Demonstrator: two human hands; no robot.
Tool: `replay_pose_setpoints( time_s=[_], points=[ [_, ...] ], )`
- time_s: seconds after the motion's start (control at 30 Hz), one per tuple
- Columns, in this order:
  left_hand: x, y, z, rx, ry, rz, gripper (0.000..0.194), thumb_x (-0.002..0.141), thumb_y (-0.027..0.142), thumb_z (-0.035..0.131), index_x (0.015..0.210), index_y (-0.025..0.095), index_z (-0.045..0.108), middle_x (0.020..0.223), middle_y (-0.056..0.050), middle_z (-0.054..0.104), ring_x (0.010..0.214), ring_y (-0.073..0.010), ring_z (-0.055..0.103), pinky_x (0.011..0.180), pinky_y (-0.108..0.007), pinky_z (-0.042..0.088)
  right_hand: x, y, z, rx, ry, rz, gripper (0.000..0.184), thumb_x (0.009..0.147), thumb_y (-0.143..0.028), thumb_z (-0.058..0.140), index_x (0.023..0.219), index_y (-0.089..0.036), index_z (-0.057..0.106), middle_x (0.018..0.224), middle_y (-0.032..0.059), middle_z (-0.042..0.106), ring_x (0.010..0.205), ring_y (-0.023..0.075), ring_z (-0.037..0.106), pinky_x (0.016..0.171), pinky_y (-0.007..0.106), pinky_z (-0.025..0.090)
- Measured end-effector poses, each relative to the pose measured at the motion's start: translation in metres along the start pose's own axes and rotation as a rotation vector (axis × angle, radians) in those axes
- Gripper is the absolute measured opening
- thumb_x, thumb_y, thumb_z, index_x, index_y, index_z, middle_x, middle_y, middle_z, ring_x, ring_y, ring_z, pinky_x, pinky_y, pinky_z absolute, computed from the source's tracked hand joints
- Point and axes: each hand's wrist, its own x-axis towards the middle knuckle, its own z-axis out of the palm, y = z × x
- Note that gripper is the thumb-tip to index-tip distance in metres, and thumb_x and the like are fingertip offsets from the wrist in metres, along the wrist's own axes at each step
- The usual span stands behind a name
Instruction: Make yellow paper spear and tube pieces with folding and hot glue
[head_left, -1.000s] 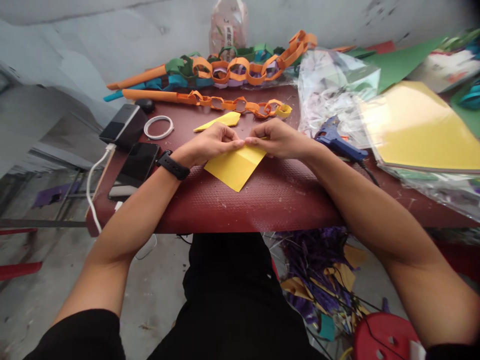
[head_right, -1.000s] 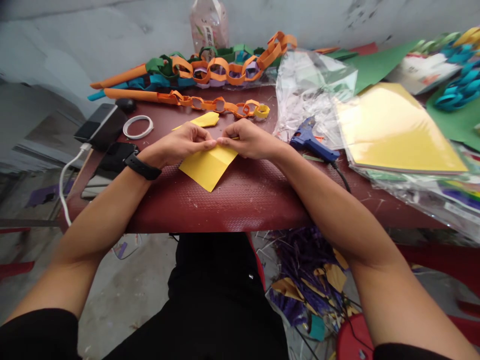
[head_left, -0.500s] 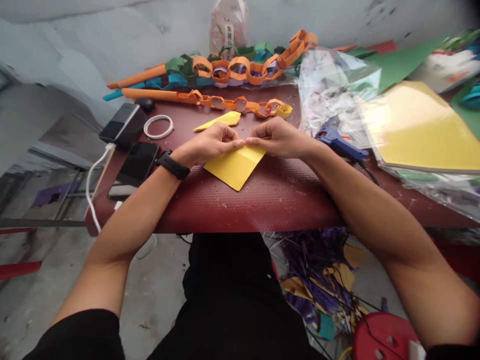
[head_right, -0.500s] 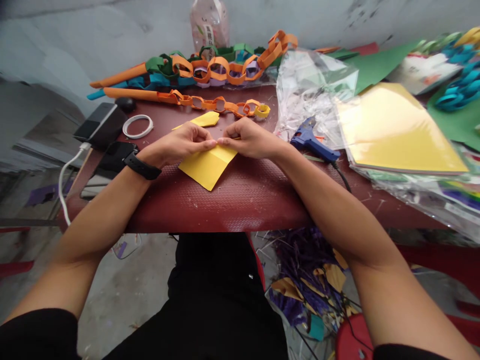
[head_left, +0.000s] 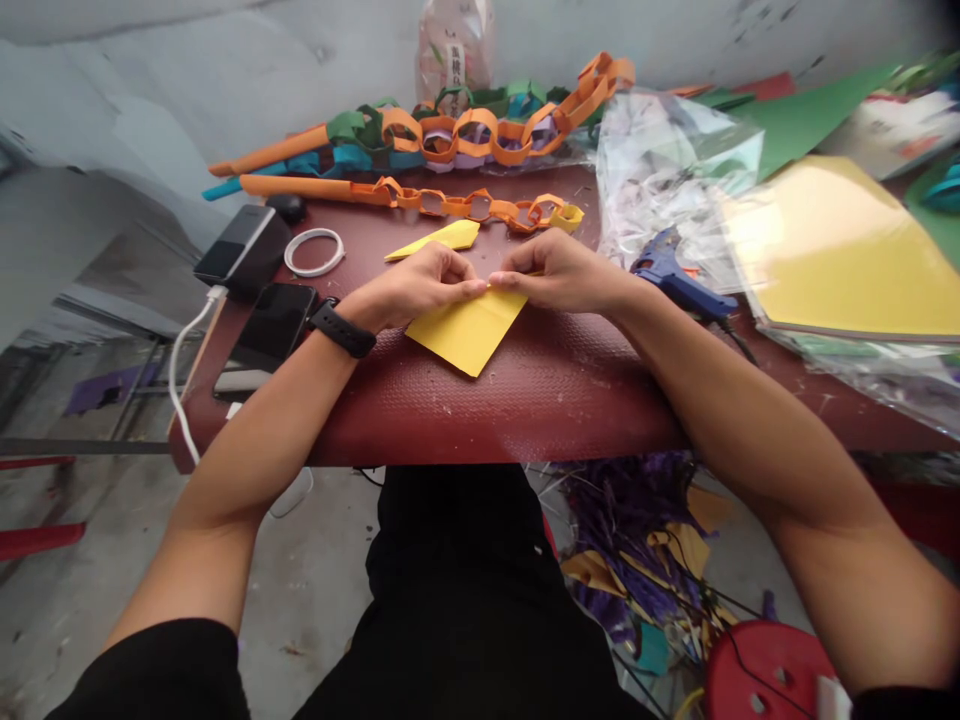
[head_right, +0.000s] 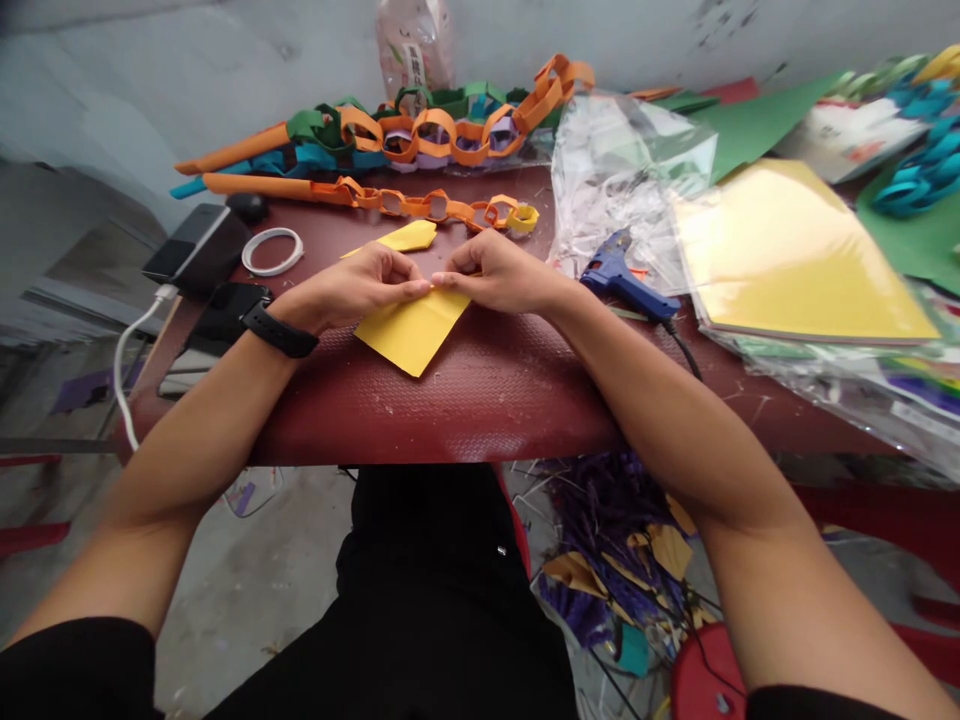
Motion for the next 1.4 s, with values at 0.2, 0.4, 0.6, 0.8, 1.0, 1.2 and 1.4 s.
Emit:
replay_pose_setpoints(
  time_s=[0.2, 0.4, 0.6, 0.8, 1.0, 1.2, 1.4],
  points=[
    [0.0023, -0.0037, -0.0006, 0.006, 0.011, 0.024, 0.030, 0.098, 0.033, 0.089, 0.082, 0.013, 0.072, 0.074, -0.001, 0.066, 0.065, -0.0085, 0.052, 0.060, -0.021, 0.039, 0.0010, 0.0015, 0.0000, -0.008, -0.009, -0.010, 0.056, 0.105, -0.060, 0.076, 0.071, -0.020, 0.057, 0.064, -0.0061, 0.037, 0.063, 0.0100, 0.030, 0.054, 0.031, 0.021],
    [-0.0002, -0.0032, -0.0043, 0.050, -0.048, 0.010, 0.043, 0.104, 0.045, 0.083, 0.079, 0.014, 0.069, 0.072, 0.000, 0.061, 0.061, -0.0075, 0.047, 0.057, -0.021, 0.034, 0.0019, 0.0015, -0.0008, 0.000, -0.015, -0.038, 0.050, 0.104, -0.060, 0.077, 0.079, -0.018, 0.068, 0.066, -0.0050, 0.045, 0.064, 0.0101, 0.035, 0.055, 0.031, 0.024],
    [0.0000, -0.0016, -0.0037, 0.028, -0.023, 0.008, 0.034, 0.100, 0.039, 0.087, 0.082, 0.013, 0.074, 0.076, -0.003, 0.068, 0.065, -0.0092, 0.052, 0.059, -0.022, 0.037, 0.0001, 0.0003, -0.0018, -0.038, -0.029, -0.044, 0.060, 0.108, -0.063, 0.071, 0.069, -0.021, 0.052, 0.064, -0.0055, 0.038, 0.064, 0.0105, 0.032, 0.055, 0.031, 0.023],
    [0.0029, -0.0044, -0.0046, 0.018, -0.015, 0.025, 0.037, 0.093, 0.044, 0.095, 0.085, 0.014, 0.074, 0.076, -0.002, 0.069, 0.067, -0.0102, 0.055, 0.061, -0.023, 0.041, 0.0000, 0.0002, -0.0029, -0.033, -0.034, -0.045, 0.058, 0.107, -0.062, 0.073, 0.071, -0.021, 0.055, 0.065, -0.0048, 0.041, 0.065, 0.0110, 0.034, 0.056, 0.031, 0.025],
    [-0.0017, -0.0017, -0.0065, 0.070, -0.048, 0.044, 0.042, 0.106, 0.043, 0.080, 0.077, 0.015, 0.069, 0.067, 0.001, 0.055, 0.060, -0.0077, 0.038, 0.057, -0.025, 0.028, -0.0001, -0.0059, -0.0034, 0.023, -0.029, -0.039, 0.052, 0.103, -0.063, 0.078, 0.078, -0.019, 0.064, 0.068, -0.0030, 0.050, 0.068, 0.0116, 0.038, 0.058, 0.030, 0.029],
    [0.0012, -0.0042, -0.0068, 0.062, -0.037, 0.062, 0.039, 0.102, 0.043, 0.085, 0.080, 0.015, 0.070, 0.073, -0.002, 0.063, 0.064, -0.0093, 0.046, 0.058, -0.025, 0.033, -0.0011, -0.0037, -0.0023, -0.026, -0.007, -0.040, 0.062, 0.107, -0.066, 0.072, 0.069, -0.021, 0.053, 0.063, -0.0046, 0.040, 0.065, 0.0113, 0.033, 0.056, 0.031, 0.024],
    [0.0012, -0.0025, -0.0057, 0.064, -0.024, 0.041, 0.029, 0.100, 0.033, 0.086, 0.082, 0.014, 0.072, 0.076, -0.002, 0.067, 0.066, -0.0096, 0.053, 0.060, -0.024, 0.040, -0.0005, -0.0061, -0.0020, -0.023, -0.032, -0.059, 0.057, 0.106, -0.065, 0.073, 0.074, -0.021, 0.057, 0.066, -0.0049, 0.042, 0.066, 0.0112, 0.035, 0.058, 0.031, 0.026]
  ],
)
